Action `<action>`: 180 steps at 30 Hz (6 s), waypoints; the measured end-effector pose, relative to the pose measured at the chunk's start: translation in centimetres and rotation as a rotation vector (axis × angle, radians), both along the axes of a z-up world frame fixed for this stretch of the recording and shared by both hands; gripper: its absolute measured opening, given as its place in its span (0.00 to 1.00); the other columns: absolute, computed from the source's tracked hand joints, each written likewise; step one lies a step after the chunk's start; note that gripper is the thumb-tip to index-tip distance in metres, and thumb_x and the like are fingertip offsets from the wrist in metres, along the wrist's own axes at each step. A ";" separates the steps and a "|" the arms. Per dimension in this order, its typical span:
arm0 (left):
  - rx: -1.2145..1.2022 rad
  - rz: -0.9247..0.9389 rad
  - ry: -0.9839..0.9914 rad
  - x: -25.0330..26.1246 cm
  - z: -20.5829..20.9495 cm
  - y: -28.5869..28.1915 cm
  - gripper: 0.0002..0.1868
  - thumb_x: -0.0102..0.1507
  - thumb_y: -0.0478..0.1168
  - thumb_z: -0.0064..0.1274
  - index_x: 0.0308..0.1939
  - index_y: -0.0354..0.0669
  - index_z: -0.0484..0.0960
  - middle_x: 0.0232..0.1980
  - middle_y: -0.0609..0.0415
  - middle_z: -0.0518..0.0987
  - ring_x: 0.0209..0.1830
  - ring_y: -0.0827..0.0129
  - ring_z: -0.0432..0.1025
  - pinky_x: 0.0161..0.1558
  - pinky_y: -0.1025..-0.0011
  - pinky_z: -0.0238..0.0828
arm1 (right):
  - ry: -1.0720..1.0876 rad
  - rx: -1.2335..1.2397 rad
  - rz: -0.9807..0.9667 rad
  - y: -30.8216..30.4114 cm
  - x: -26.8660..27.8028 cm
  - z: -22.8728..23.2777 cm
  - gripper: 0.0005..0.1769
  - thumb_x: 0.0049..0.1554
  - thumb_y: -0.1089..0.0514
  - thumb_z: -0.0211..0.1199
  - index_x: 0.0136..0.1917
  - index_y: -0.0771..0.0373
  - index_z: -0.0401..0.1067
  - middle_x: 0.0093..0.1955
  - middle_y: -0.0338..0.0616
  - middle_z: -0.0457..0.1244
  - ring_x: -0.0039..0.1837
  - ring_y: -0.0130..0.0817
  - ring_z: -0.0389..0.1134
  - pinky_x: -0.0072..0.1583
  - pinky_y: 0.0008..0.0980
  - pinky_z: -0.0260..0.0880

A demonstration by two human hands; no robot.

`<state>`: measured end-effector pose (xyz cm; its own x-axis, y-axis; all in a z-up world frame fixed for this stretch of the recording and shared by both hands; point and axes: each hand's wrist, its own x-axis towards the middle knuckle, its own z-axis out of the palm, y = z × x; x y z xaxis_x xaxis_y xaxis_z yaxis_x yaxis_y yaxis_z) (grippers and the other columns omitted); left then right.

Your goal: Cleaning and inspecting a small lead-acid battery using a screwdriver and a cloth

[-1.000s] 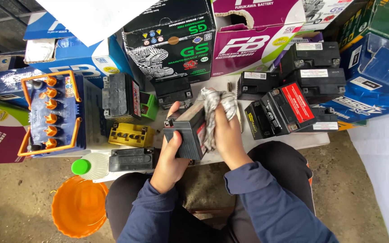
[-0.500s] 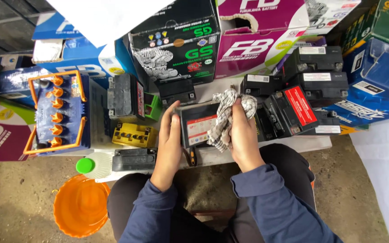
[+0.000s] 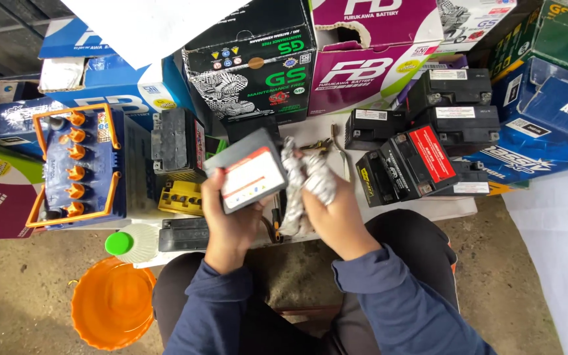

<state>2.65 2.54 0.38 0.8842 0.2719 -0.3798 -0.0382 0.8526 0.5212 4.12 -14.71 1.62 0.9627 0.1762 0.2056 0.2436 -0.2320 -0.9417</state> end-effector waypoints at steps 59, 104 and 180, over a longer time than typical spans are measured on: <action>-0.217 -0.098 0.187 -0.7 2.2 -2.9 0.39 0.58 0.60 0.57 0.63 0.34 0.74 0.53 0.39 0.80 0.55 0.46 0.76 0.60 0.49 0.73 | -0.526 0.026 -0.047 5.6 -3.9 0.3 0.25 0.62 0.64 0.55 0.73 0.67 0.66 0.75 0.64 0.59 0.76 0.61 0.60 0.75 0.53 0.61; 0.219 -0.279 0.114 -2.3 -0.5 -2.7 0.25 0.56 0.47 0.56 0.53 0.34 0.80 0.43 0.40 0.84 0.39 0.53 0.81 0.47 0.49 0.81 | 0.419 0.063 -0.189 -2.4 -0.5 2.1 0.09 0.55 0.58 0.60 0.37 0.65 0.76 0.29 0.42 0.65 0.35 0.30 0.63 0.41 0.34 0.67; 1.141 -0.872 -0.128 -0.3 4.2 2.2 0.39 0.52 0.31 0.63 0.66 0.46 0.65 0.73 0.38 0.70 0.72 0.36 0.63 0.65 0.43 0.62 | -0.320 -0.397 -0.003 2.7 14.4 1.1 0.21 0.46 0.67 0.70 0.55 0.59 0.80 0.51 0.53 0.66 0.56 0.59 0.69 0.57 0.48 0.73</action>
